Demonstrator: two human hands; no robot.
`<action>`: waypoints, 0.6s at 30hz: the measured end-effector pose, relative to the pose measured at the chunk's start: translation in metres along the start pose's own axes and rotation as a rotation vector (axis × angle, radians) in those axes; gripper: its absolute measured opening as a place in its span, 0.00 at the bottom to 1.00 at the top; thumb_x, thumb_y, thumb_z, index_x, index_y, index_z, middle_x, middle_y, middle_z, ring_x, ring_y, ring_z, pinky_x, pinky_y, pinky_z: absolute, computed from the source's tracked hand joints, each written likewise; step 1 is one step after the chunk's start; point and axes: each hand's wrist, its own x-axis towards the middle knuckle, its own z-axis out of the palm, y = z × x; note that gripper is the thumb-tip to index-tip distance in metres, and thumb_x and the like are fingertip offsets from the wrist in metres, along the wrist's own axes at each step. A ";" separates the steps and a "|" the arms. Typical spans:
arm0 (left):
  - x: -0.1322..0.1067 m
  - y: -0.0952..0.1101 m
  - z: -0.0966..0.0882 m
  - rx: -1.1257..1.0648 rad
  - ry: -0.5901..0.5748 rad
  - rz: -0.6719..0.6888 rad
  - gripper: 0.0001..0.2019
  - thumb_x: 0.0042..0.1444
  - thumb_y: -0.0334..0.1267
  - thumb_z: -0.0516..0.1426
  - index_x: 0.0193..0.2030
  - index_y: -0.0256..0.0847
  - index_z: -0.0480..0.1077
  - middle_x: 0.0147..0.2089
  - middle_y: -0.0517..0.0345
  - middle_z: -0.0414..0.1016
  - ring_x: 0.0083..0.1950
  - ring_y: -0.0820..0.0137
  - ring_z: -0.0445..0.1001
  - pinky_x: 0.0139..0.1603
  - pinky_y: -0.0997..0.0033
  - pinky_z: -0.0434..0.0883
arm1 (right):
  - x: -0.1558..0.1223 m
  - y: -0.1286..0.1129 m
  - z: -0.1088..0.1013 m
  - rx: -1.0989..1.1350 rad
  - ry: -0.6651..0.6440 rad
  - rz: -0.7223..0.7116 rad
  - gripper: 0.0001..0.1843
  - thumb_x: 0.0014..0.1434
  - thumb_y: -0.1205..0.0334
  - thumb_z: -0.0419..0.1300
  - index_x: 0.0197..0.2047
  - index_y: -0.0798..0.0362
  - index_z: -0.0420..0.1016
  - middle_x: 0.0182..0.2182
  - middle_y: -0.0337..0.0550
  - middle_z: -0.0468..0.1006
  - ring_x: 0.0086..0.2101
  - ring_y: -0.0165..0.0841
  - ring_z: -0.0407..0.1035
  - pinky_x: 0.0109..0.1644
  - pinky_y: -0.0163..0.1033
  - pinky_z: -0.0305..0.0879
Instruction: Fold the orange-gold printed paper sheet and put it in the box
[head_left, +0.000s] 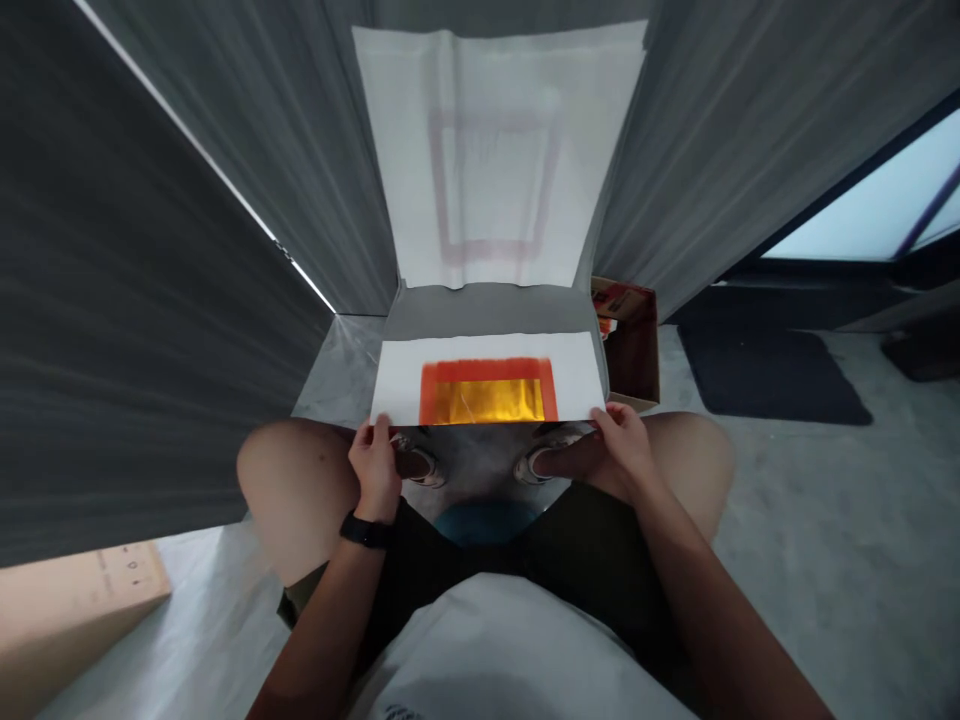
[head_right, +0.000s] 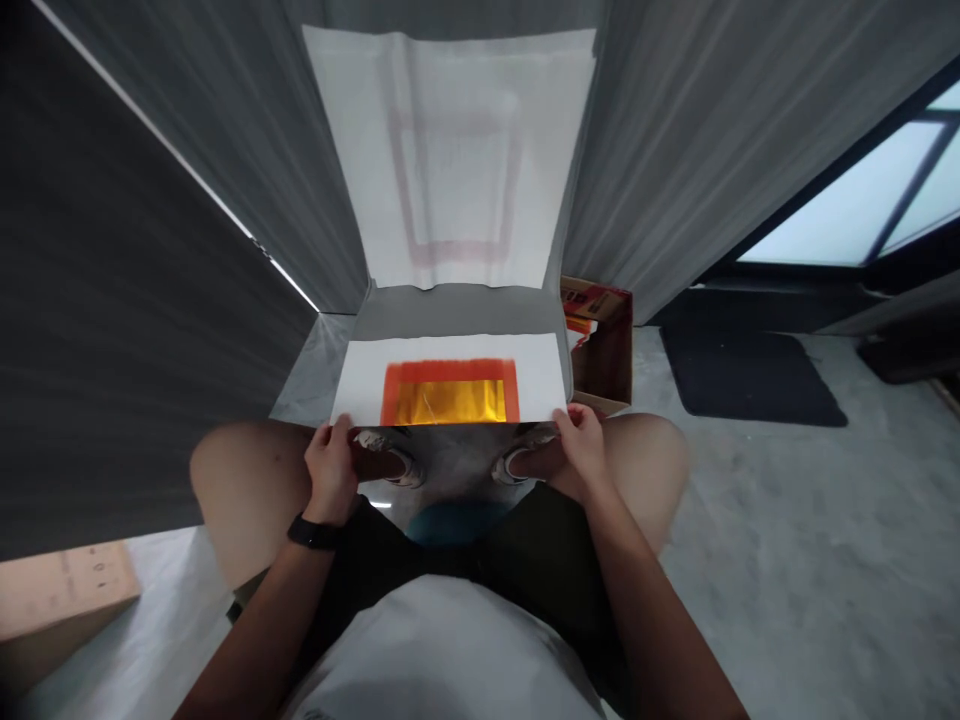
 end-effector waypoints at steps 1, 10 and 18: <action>0.001 0.003 0.000 0.025 -0.007 0.016 0.22 0.48 0.51 0.68 0.44 0.39 0.73 0.31 0.64 0.74 0.29 0.73 0.74 0.31 0.75 0.69 | 0.007 -0.001 -0.002 -0.021 -0.003 -0.008 0.21 0.47 0.44 0.68 0.38 0.49 0.73 0.32 0.41 0.80 0.32 0.37 0.74 0.31 0.39 0.70; 0.015 0.034 -0.005 0.658 -0.356 0.163 0.25 0.47 0.51 0.65 0.50 0.40 0.75 0.34 0.55 0.80 0.35 0.61 0.79 0.35 0.66 0.73 | 0.042 -0.021 -0.027 -0.206 -0.065 -0.064 0.10 0.51 0.52 0.66 0.31 0.50 0.74 0.28 0.41 0.80 0.32 0.38 0.72 0.38 0.41 0.70; 0.040 0.049 0.028 0.955 -0.348 0.418 0.14 0.56 0.51 0.58 0.38 0.43 0.75 0.35 0.52 0.82 0.38 0.58 0.80 0.38 0.65 0.70 | 0.066 -0.039 -0.029 -0.099 -0.141 0.031 0.17 0.55 0.49 0.67 0.40 0.53 0.77 0.33 0.44 0.81 0.30 0.35 0.73 0.31 0.37 0.70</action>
